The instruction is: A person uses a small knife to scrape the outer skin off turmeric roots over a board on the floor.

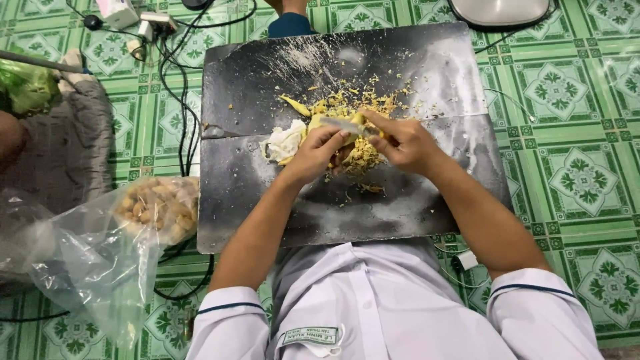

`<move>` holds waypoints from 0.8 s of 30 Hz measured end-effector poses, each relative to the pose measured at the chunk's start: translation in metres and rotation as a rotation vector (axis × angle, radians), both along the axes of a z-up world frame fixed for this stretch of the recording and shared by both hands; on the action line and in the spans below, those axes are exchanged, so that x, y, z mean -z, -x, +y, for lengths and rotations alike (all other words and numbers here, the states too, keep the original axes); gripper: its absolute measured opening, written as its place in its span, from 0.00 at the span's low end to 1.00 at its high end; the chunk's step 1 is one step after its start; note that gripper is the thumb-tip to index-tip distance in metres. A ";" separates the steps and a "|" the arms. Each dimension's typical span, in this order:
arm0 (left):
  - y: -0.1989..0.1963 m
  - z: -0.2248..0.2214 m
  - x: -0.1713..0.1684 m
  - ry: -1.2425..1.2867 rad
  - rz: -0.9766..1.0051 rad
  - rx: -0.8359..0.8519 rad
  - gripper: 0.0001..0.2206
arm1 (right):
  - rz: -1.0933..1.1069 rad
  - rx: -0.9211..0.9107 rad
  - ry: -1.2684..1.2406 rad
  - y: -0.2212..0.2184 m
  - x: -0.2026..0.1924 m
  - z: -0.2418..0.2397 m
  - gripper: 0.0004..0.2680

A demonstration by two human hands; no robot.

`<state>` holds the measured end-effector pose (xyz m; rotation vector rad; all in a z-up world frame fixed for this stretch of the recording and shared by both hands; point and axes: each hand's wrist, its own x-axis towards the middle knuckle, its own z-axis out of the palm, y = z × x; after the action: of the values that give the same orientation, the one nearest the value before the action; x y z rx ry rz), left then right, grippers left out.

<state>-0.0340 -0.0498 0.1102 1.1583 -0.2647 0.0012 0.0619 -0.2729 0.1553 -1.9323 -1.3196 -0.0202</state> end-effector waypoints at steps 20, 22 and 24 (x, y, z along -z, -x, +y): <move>-0.003 0.005 0.012 -0.090 -0.045 0.026 0.18 | 0.018 -0.001 -0.017 0.005 0.002 0.003 0.21; -0.001 0.004 0.006 -0.102 -0.038 0.016 0.18 | -0.003 0.002 -0.019 0.007 -0.003 0.002 0.20; -0.001 0.004 0.005 -0.104 -0.046 0.033 0.18 | -0.045 0.013 -0.030 0.007 -0.001 0.004 0.20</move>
<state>-0.0333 -0.0459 0.1050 1.2584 -0.3274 -0.0152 0.0544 -0.2693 0.1565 -1.9251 -1.3290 -0.0907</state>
